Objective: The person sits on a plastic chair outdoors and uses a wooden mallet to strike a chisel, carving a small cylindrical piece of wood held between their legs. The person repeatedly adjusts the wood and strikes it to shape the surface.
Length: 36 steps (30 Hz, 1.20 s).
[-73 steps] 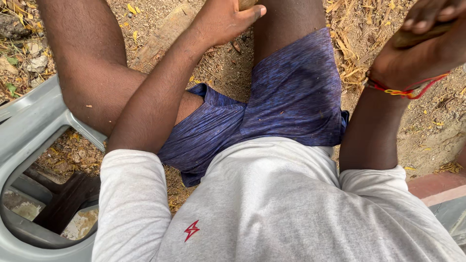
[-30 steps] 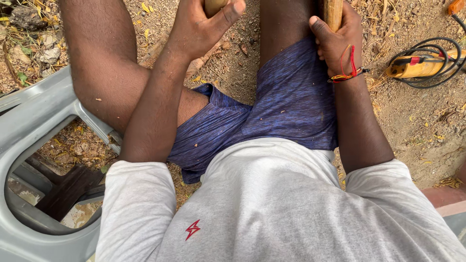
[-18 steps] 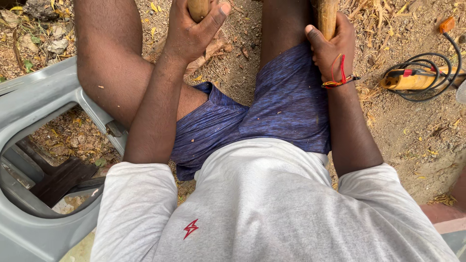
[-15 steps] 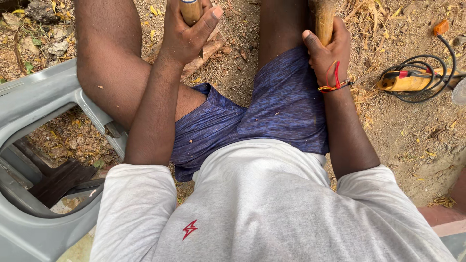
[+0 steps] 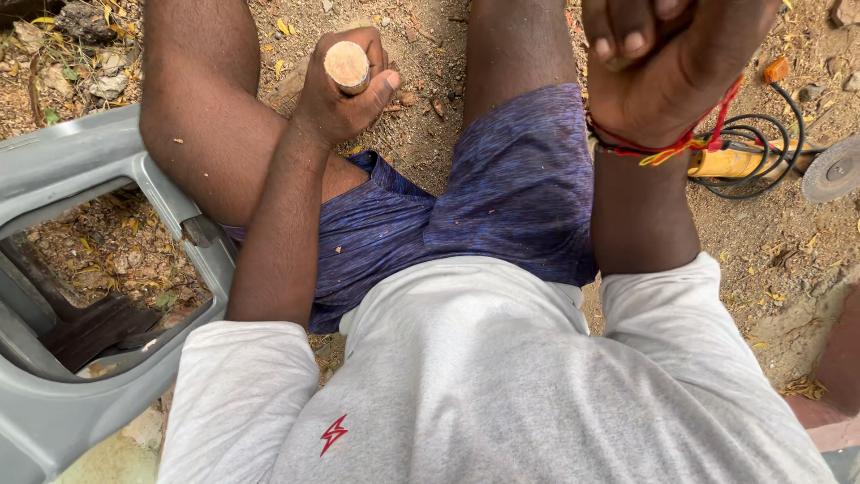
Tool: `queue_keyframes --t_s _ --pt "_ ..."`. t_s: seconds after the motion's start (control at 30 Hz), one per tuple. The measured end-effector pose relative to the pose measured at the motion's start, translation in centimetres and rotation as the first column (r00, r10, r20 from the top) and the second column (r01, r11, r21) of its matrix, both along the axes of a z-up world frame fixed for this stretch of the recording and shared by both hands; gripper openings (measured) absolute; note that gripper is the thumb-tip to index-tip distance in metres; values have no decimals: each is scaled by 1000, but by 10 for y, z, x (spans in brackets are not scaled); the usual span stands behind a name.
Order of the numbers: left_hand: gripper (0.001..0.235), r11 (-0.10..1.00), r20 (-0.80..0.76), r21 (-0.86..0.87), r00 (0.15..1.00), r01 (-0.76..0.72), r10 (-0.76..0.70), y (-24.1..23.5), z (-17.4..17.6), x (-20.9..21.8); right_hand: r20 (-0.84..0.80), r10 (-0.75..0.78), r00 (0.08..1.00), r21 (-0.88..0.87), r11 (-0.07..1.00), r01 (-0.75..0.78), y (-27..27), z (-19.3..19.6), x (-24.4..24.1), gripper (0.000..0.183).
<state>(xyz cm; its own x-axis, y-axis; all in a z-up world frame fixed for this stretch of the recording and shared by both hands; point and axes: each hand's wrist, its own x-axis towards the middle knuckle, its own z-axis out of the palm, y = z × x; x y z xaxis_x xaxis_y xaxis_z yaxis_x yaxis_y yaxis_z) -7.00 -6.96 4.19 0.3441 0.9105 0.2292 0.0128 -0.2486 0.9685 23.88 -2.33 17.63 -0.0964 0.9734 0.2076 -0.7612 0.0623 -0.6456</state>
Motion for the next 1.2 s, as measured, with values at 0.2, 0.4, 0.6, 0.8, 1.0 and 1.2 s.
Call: queue_keyframes --t_s 0.2,0.4,0.6,0.8,1.0,1.2 --pt "30 988 -105 -57 985 -146 140 -6 -22 -1 737 -659 149 657 648 -385 13 1 -27 24" --pt "28 931 -175 47 914 -363 365 -26 -49 6 800 -557 -224 431 792 -432 12 -57 15 31" --pt "36 782 160 35 776 -622 610 -18 -49 12 912 -365 187 370 929 6 -30 -126 2 33" --pt "34 785 640 -433 462 -443 614 -6 -40 -22 912 -27 409 -68 974 215 -22 -137 4 28" --pt "32 886 534 -238 708 -398 462 1 -23 -8 834 161 527 -290 942 171 -15 -118 -1 31" --pt "45 978 365 -127 909 -165 201 35 -16 -8 844 176 507 -301 937 176 -15 -118 -1 30"
